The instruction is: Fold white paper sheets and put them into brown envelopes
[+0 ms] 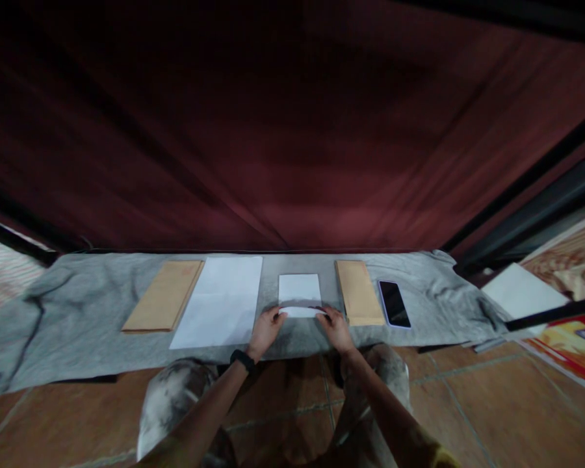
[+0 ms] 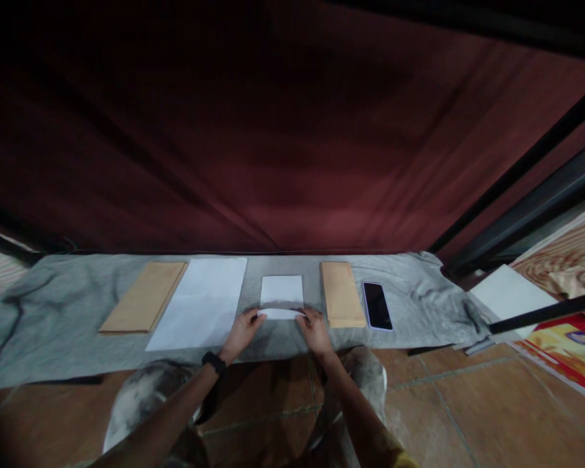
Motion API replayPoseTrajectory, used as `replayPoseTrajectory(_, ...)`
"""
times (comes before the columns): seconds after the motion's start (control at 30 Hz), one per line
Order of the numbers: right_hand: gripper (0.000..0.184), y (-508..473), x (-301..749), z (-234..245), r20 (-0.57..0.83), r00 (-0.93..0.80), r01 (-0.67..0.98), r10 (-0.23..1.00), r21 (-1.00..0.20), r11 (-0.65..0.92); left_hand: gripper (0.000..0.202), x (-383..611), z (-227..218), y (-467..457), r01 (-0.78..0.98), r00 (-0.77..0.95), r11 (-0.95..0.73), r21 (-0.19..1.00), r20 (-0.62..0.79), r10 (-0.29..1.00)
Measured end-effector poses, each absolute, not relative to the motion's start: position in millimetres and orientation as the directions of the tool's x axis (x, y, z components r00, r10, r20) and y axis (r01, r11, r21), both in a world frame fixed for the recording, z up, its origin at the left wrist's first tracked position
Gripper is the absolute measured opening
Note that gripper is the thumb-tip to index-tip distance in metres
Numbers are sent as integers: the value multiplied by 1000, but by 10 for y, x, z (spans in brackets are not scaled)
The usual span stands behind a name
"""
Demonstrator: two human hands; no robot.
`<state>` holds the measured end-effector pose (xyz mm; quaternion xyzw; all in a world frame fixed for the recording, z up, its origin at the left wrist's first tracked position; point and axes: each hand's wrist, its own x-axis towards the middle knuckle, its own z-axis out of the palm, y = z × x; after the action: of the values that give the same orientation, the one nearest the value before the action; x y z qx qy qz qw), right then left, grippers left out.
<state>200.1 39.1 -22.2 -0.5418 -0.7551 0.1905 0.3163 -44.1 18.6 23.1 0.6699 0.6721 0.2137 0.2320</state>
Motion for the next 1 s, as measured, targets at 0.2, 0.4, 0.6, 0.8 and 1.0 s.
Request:
replayPoseTrajectory(0.2,34,530,1886,-224,227,-122,799,966,-555,231,26,-316,257,295,809,-164,164,564,-52,985)
replayPoseTrajectory(0.4,30,671,1743,-214,176,-38,889,984,-443,114,27,-275,290,432,832,-232,257,491,-113,966)
replayPoseTrajectory(0.6,24,783,1655,-158,149,-5,918,989,-391,64,34,-245,293,525,840,-286,308,446,-119,951)
replayPoseTrajectory(0.8,24,827,1633,-66,77,-18,938,997,-345,44,42,-226,195,413,946,-46,-37,321,248,968)
replayPoseTrajectory(1.0,23,849,1637,-32,87,-25,943,996,-329,53,44,-73,-15,231,910,329,-380,163,272,905)
